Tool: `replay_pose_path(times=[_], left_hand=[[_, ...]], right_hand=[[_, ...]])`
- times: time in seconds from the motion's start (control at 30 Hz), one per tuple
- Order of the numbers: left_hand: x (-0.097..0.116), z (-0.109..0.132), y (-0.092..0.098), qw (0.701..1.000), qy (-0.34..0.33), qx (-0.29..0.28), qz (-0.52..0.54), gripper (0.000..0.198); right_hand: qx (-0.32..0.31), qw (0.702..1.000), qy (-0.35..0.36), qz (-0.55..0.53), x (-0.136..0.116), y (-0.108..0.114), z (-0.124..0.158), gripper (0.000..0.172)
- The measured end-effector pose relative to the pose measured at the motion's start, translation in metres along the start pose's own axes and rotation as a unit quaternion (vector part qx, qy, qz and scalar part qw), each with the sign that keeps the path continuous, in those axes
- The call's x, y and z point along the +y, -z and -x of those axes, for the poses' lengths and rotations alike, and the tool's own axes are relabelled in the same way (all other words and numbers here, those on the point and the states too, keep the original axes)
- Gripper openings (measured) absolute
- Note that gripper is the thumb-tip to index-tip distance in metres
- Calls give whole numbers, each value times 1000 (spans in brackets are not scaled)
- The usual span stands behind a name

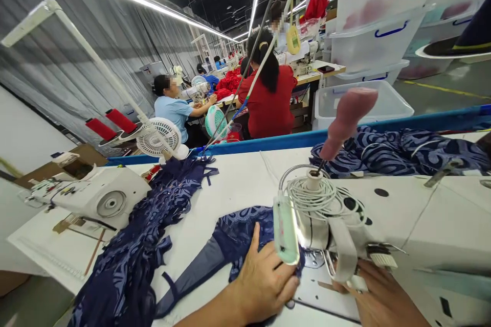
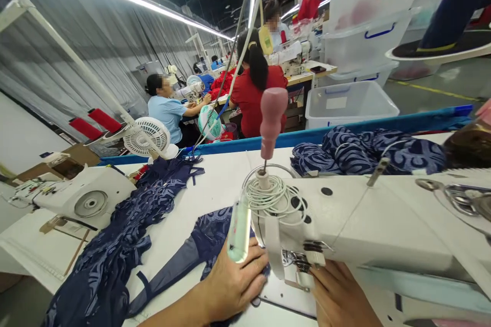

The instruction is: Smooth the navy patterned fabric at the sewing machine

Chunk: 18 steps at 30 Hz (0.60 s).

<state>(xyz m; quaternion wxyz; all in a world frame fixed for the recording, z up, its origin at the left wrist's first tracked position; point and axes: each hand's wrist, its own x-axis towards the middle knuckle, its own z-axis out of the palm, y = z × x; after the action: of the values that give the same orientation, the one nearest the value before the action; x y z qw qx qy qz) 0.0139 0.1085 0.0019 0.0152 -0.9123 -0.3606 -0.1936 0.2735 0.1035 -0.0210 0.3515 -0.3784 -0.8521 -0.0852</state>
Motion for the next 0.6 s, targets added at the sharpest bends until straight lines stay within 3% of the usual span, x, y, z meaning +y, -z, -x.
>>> replay_pose_path(times=[0.13,0.2,0.3,0.37,0.47,0.53,0.6], left_hand=[[13,19,12,1000,-15,17,-18,39],[26,21,11,995,8,91,-38,35],[47,18,-5,973,95,189,-88,28],[55,18,-20,965,144,177,-129,27],[55,23,-36,965,161,130,-159,14],[52,31,-35,970,144,117,-157,7],[53,42,-22,979,109,97,-145,11]], right_hand=[[18,999,34,-16,9,-8,1,43],[24,999,29,-30,8,-10,1,42],[15,999,15,-48,2,-7,-2,38],[1,998,9,-57,0,-4,-4,38],[-10,998,3,-63,-1,2,-8,36],[-10,998,2,-65,-3,7,-10,33],[-1,998,10,-68,-11,14,-12,26]])
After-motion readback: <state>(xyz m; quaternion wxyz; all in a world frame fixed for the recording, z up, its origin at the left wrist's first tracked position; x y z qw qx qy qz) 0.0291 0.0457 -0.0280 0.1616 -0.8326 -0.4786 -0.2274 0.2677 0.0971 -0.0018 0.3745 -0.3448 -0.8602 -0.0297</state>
